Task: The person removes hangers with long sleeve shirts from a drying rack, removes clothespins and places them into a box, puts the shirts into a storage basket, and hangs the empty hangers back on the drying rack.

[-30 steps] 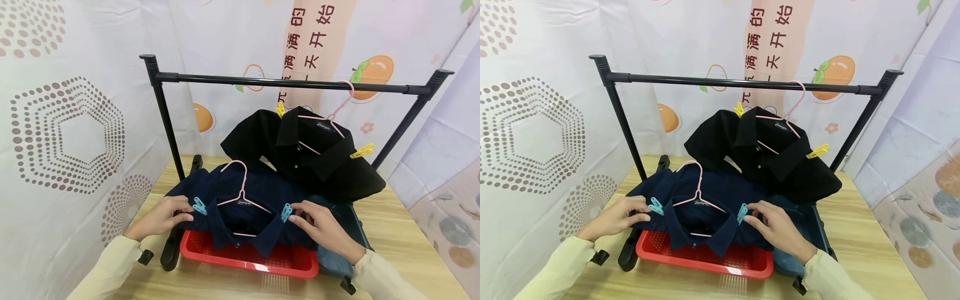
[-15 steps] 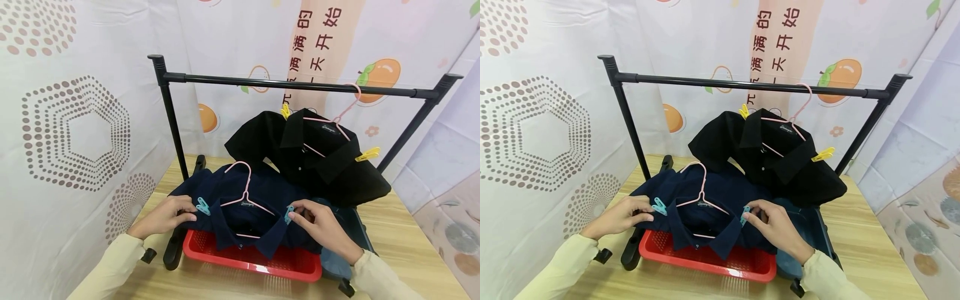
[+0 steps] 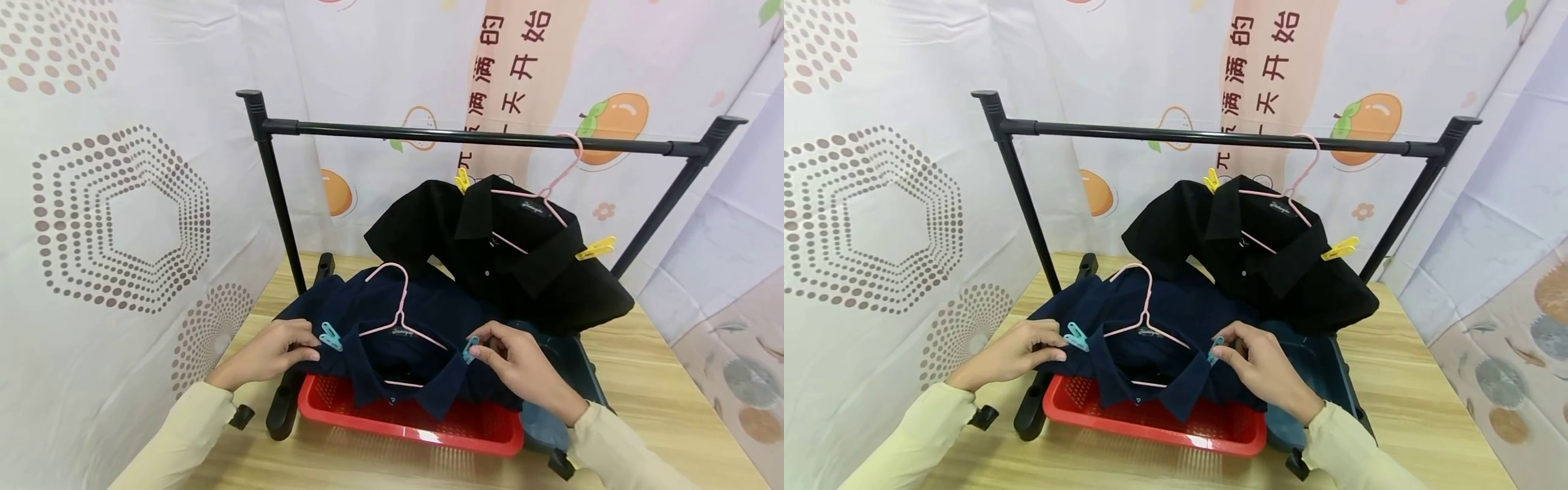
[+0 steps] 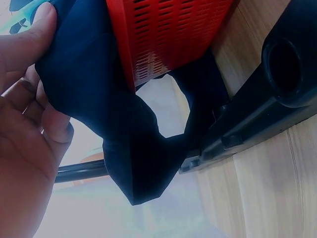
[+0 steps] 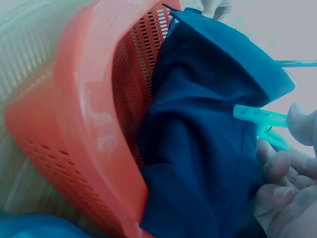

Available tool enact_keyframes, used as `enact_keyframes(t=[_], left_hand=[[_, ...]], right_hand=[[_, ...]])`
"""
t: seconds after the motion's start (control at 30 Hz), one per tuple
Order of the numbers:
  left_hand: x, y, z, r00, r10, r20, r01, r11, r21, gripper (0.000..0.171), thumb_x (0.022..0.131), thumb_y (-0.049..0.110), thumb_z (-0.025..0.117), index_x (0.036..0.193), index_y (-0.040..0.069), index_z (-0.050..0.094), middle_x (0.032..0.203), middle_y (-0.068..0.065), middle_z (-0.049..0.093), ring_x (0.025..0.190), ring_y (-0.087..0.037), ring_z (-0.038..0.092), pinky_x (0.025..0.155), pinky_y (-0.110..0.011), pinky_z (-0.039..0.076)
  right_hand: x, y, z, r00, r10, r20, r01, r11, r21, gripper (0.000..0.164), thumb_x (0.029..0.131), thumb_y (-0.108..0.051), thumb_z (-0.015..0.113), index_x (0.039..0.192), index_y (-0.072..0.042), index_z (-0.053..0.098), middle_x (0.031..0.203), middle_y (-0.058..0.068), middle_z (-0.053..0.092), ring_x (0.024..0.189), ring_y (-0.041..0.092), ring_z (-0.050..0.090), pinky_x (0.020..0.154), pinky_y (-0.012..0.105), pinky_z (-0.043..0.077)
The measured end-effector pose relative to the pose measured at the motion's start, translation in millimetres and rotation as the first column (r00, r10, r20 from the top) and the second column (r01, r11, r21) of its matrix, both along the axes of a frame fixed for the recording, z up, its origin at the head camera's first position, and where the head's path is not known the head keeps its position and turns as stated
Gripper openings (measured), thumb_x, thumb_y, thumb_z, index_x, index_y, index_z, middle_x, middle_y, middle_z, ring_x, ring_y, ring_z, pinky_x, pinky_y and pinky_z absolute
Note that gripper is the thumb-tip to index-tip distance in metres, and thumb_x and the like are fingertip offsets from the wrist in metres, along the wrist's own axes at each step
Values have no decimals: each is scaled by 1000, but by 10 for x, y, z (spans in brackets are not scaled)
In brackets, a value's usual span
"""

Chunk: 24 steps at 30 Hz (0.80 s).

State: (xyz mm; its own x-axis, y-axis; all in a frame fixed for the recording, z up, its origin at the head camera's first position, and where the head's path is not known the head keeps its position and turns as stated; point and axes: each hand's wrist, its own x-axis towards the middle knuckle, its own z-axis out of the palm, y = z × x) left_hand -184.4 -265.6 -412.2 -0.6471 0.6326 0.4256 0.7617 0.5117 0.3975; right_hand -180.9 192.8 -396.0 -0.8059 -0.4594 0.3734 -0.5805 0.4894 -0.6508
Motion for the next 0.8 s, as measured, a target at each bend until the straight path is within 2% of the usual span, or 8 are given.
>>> enact_keyframes(t=[0.8], left_hand=[[43, 2, 20, 999, 20, 27, -20, 1000, -3, 8, 91, 15, 79, 90, 22, 77, 75, 17, 48, 69, -1, 44, 60, -19, 40]], right_hand=[[53, -29, 21, 996, -14, -90, 7, 997, -79, 16, 97, -8, 72, 99, -24, 70, 70, -11, 52, 54, 7, 46, 49, 24, 40]])
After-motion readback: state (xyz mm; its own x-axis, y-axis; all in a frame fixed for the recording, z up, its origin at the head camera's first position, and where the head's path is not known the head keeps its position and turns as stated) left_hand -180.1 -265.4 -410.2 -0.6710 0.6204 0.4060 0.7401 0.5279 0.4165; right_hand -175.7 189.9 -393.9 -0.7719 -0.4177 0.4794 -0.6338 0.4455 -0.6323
